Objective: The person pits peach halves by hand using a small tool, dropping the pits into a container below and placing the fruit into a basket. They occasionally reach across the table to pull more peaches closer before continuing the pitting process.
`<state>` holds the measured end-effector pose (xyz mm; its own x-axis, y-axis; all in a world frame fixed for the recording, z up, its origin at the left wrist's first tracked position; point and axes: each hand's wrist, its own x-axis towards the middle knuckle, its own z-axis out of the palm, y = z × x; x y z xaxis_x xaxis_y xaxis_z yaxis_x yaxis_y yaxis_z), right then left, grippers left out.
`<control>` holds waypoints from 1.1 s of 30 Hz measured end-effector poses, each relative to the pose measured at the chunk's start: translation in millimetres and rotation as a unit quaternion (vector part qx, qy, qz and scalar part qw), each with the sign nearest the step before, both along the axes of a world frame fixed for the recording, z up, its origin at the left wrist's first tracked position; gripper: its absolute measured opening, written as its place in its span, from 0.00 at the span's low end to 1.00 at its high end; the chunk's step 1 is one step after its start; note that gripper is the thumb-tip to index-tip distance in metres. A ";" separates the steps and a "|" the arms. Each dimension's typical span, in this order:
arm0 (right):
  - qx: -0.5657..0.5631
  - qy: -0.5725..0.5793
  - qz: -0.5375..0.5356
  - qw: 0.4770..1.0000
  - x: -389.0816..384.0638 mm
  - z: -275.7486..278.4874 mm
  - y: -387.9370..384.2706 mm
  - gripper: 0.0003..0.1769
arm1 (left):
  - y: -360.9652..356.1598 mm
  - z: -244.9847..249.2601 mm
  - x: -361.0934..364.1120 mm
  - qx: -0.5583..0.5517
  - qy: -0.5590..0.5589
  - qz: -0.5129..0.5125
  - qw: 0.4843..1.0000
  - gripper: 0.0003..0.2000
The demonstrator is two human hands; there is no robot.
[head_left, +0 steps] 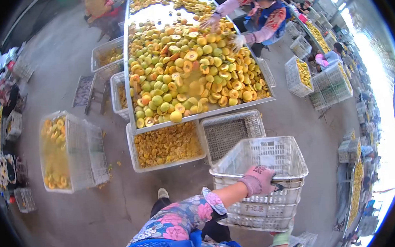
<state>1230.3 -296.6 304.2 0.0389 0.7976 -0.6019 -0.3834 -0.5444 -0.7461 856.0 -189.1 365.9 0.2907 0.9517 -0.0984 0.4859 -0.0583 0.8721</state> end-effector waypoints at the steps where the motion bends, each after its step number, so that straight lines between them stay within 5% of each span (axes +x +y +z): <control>1: -0.034 0.035 -0.023 0.999 -23.4 -12.8 -11.4 0.39 | 2.9 3.9 -11.5 0.011 0.031 -0.032 0.999 0.23; 7: -0.052 0.165 -0.103 0.980 -82.6 -94.1 -9.4 0.37 | 48.7 12.4 -51.9 0.067 0.129 -0.115 0.983 0.24; 11: -0.021 0.171 -0.028 0.985 -87.9 -52.1 68.7 0.35 | 80.0 -7.3 -56.7 -0.008 0.114 -0.042 0.993 0.27; 13: -0.121 0.121 -0.096 0.981 -97.2 -35.8 110.4 0.33 | 97.2 -20.7 -56.5 -0.052 0.085 0.009 0.995 0.28; 16: -0.095 0.110 -0.045 0.988 -97.3 -63.8 160.2 0.31 | 141.5 -55.5 -44.4 -0.131 0.045 0.063 0.988 0.28; 17: -0.116 0.086 -0.100 0.984 -128.6 -47.2 171.8 0.30 | 158.9 -66.9 -47.2 -0.201 0.011 0.050 0.978 0.31; 20: -0.183 -0.011 -0.065 0.981 -64.5 -121.6 152.7 0.29 | 180.0 -132.1 -28.7 -0.092 0.109 0.168 0.975 0.36; 23: -0.155 -0.082 -0.011 0.984 -92.5 -127.0 119.9 0.26 | 146.0 -117.8 -47.0 -0.041 0.171 0.052 0.983 0.42; 25: -0.203 -0.236 0.033 0.950 -88.5 -172.0 86.4 0.22 | 98.1 -107.0 -65.1 -0.100 0.121 0.029 0.987 0.41; 26: -0.206 -0.224 0.055 0.951 -81.7 -187.6 68.7 0.22 | 72.4 -102.2 -83.1 -0.112 0.095 0.005 0.989 0.38; 27: -0.110 -0.420 0.349 0.830 -72.0 -199.6 51.9 0.16 | 46.1 -99.3 -101.8 -0.148 0.084 -0.012 0.985 0.36; 28: 0.015 -0.556 0.585 0.590 -57.9 -213.2 35.4 0.11 | 16.7 -111.2 -120.0 -0.191 0.082 -0.021 0.978 0.36; 29: 0.250 -0.538 0.656 0.466 -38.9 -231.4 15.8 0.11 | -13.4 -121.3 -142.0 -0.233 0.079 -0.031 0.969 0.35; 30: 0.262 -0.531 0.657 0.466 -54.9 -225.6 17.1 0.11 | -42.9 -109.4 -170.8 -0.255 0.083 -0.010 0.963 0.32; 32: 0.096 -0.391 0.621 0.672 -81.4 -190.0 2.0 0.22 | -107.6 -105.3 -231.0 -0.326 0.061 0.035 0.943 0.31; 33: 0.105 -0.390 0.623 0.670 -117.3 -149.1 13.9 0.22 | -132.6 -81.3 -259.9 -0.352 0.084 0.073 0.929 0.30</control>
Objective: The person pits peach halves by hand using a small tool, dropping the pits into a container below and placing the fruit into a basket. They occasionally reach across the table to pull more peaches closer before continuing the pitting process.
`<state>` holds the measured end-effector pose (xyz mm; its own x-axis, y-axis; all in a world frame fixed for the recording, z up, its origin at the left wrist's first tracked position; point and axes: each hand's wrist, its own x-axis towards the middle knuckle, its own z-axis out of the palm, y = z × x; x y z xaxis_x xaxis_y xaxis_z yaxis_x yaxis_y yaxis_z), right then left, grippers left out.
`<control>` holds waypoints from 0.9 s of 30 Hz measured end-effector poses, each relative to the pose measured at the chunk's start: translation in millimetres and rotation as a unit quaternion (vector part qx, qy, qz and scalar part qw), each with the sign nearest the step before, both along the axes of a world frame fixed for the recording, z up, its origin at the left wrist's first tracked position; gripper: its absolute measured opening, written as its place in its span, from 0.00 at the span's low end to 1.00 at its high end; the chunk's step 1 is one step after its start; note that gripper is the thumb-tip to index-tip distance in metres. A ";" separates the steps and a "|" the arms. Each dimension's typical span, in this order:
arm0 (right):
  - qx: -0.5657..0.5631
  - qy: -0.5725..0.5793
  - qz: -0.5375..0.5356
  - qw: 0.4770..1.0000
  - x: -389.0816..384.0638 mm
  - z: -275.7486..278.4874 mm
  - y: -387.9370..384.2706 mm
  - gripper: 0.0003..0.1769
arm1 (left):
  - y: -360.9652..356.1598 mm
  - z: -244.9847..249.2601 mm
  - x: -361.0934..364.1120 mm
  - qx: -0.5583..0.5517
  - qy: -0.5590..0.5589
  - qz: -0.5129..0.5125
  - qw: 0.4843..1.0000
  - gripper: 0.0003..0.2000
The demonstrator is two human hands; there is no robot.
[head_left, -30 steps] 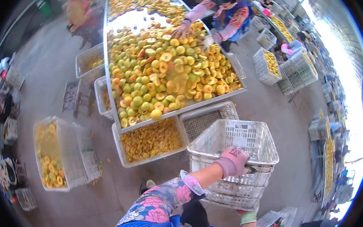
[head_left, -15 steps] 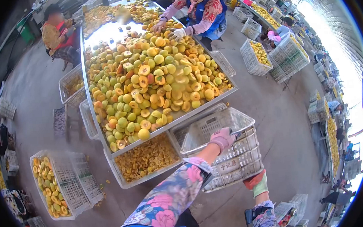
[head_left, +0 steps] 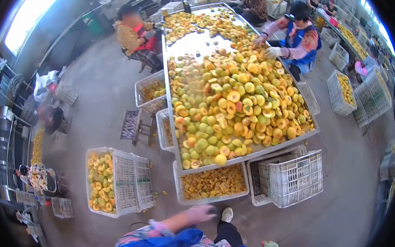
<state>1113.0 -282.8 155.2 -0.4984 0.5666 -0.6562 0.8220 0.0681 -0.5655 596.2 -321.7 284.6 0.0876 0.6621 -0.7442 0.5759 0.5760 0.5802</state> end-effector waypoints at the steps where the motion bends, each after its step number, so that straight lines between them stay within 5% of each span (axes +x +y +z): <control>1: -0.062 -0.075 -0.034 0.995 -49.6 52.6 25.7 0.19 | -36.8 -12.3 -28.5 0.003 0.031 0.041 0.999 0.29; 3: -0.113 -0.146 -0.070 0.980 -78.9 53.6 42.0 0.17 | -66.8 36.7 -91.1 0.031 0.076 0.063 0.995 0.24; 5: -0.177 -0.110 -0.316 0.926 -53.9 -20.5 50.2 0.11 | -99.5 63.7 -151.6 0.068 0.131 0.093 0.985 0.23; 9: -0.117 -0.056 -0.416 0.900 -106.0 -32.1 88.8 0.12 | -106.3 173.1 -274.5 0.020 0.247 -0.070 0.966 0.27; 11: -0.080 -0.090 -0.426 0.897 -198.6 25.9 82.7 0.13 | -76.2 237.1 -349.6 0.001 0.316 -0.243 0.917 0.29; 13: -0.028 -0.105 -0.342 0.933 -287.7 76.6 66.5 0.17 | -15.0 286.9 -424.4 -0.040 0.338 -0.255 0.905 0.27; 14: -0.039 -0.122 -0.303 0.945 -326.0 85.8 58.5 0.18 | 4.6 292.2 -460.5 0.053 0.379 -0.238 0.893 0.26; 16: -0.006 -0.107 -0.147 0.983 -409.9 76.9 40.4 0.19 | 47.6 285.5 -531.5 0.265 0.413 -0.100 0.866 0.22; 18: 0.079 -0.054 0.093 0.991 -503.6 112.8 28.6 0.18 | 77.4 263.2 -589.6 0.483 0.398 0.042 0.779 0.18; 19: 0.118 -0.031 0.211 0.970 -550.2 142.6 23.2 0.18 | 83.7 230.4 -609.2 0.491 0.393 0.038 0.776 0.18; 20: 0.121 -0.035 0.205 0.971 -578.4 145.8 14.1 0.18 | 81.9 187.9 -625.2 0.575 0.181 0.258 0.755 0.17; 21: 0.016 0.042 0.041 0.998 -600.3 144.6 0.6 0.18 | 66.1 159.4 -630.0 0.593 -0.047 0.455 0.663 0.16; 22: -0.089 0.116 -0.126 0.981 -610.6 144.1 -11.0 0.18 | 37.9 150.9 -615.4 0.496 -0.120 0.521 0.684 0.16; 23: -0.089 0.114 -0.128 0.981 -612.1 148.0 -18.1 0.18 | 6.5 144.3 -595.4 0.392 -0.190 0.577 0.691 0.16; 25: -0.161 0.132 -0.198 0.958 -604.2 157.0 -26.8 0.21 | -49.8 101.4 -593.7 0.404 -0.203 0.496 0.741 0.16; 27: -0.095 0.067 -0.158 0.981 -571.1 150.7 -43.1 0.22 | -102.0 130.4 -569.6 0.312 -0.124 0.513 0.790 0.16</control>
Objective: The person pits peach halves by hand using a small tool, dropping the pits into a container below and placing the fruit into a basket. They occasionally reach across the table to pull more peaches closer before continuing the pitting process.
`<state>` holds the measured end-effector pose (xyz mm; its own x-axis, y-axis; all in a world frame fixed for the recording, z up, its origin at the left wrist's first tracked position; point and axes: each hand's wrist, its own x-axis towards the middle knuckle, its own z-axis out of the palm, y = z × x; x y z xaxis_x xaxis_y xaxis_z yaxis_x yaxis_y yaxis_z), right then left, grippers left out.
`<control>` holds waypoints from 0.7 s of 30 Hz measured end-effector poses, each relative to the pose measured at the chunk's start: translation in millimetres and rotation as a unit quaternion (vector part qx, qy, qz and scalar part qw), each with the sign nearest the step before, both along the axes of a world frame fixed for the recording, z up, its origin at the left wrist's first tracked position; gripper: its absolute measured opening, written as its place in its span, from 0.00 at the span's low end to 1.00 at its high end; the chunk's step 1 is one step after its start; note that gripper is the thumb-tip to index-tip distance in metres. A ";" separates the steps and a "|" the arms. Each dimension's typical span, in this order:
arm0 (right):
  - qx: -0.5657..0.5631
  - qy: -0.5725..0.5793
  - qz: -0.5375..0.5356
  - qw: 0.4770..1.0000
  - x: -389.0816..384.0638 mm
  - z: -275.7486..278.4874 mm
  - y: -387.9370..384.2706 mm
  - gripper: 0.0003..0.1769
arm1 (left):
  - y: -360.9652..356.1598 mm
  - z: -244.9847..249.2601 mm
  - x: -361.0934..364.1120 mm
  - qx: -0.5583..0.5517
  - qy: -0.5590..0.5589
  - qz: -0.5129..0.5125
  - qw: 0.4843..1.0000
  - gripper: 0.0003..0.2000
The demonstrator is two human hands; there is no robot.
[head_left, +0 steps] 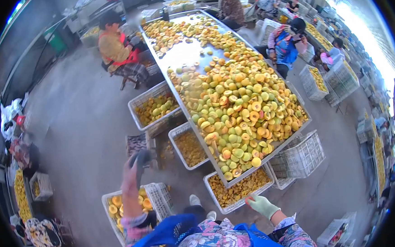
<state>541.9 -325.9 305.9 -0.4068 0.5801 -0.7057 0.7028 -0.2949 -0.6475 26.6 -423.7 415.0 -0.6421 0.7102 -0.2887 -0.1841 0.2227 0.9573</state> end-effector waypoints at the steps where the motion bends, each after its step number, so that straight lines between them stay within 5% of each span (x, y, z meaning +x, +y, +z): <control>1: 0.110 -0.107 0.127 0.980 17.7 0.5 -10.1 0.23 | -27.2 4.6 6.2 0.003 0.033 -0.006 0.999 0.15; 2: 0.222 -0.213 0.243 0.920 26.7 0.4 -10.4 0.24 | -45.4 7.5 6.5 0.016 0.072 -0.013 0.997 0.15; 4: 0.152 -0.330 0.210 0.908 38.9 19.4 -28.1 0.25 | -73.5 11.1 3.1 -0.019 0.074 0.006 0.997 0.15; 12: 0.010 -0.296 0.201 0.934 78.7 -35.5 -73.0 0.32 | -35.6 70.7 -29.5 -0.091 0.183 -0.217 0.955 0.13; 16: 0.037 -0.319 0.070 0.945 14.2 -37.7 -31.2 0.31 | 52.2 91.4 -91.2 -0.132 0.429 -0.323 0.833 0.15; 19: 0.037 -0.293 -0.195 0.935 -64.0 -13.4 2.3 0.24 | 121.6 64.5 -150.4 -0.122 0.495 -0.339 0.790 0.17; 21: -0.005 -0.264 -0.174 0.949 -108.9 -10.6 15.5 0.24 | 167.3 71.8 -175.0 -0.151 0.510 -0.382 0.756 0.18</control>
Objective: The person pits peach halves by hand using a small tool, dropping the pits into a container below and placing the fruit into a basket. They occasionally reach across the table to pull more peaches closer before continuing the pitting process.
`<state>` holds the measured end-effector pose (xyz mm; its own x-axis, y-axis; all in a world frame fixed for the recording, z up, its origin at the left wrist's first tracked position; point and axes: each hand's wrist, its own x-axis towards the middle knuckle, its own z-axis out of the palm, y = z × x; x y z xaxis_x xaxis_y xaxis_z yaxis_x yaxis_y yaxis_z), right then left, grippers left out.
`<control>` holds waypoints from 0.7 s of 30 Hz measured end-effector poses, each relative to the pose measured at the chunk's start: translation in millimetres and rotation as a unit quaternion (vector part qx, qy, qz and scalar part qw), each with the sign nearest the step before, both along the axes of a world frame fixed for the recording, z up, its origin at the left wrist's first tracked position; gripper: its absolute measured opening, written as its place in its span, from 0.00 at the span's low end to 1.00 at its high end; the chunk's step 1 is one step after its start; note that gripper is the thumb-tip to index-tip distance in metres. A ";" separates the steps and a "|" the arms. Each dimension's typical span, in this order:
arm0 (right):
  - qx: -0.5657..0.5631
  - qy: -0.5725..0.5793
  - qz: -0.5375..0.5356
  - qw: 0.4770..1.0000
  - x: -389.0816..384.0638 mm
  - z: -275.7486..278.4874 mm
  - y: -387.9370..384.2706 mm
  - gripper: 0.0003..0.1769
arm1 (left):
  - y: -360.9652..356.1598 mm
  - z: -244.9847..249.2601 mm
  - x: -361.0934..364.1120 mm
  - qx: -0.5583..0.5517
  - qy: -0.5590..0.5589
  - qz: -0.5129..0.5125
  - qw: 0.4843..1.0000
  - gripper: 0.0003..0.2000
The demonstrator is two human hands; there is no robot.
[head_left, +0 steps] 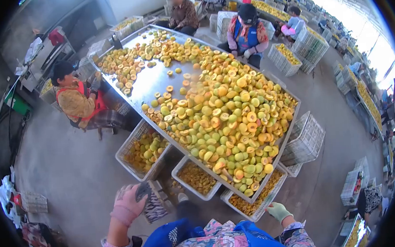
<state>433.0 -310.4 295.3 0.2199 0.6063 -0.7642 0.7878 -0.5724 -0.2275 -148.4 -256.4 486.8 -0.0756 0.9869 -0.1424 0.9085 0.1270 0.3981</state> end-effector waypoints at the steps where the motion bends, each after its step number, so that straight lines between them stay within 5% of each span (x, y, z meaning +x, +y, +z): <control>1: -0.021 0.043 0.014 0.999 -17.8 -3.2 7.7 0.24 | 24.7 4.6 -9.5 -0.024 0.036 -0.030 0.999 0.19; 7: -0.025 0.045 0.071 0.996 -117.5 31.1 56.5 0.21 | 150.5 34.1 -14.9 -0.062 0.172 -0.195 0.964 0.22; 9: 0.027 -0.007 0.215 0.976 -129.8 24.2 63.3 0.19 | 181.4 47.3 -1.2 -0.018 0.210 -0.236 0.948 0.22; 14: 0.214 0.011 0.289 0.933 -161.8 -3.3 128.0 0.16 | 237.9 92.4 32.9 0.004 0.317 -0.291 0.903 0.24; 21: 0.244 -0.056 0.125 0.960 -178.2 -43.4 201.4 0.17 | 298.9 79.5 87.8 -0.119 0.498 -0.341 0.788 0.25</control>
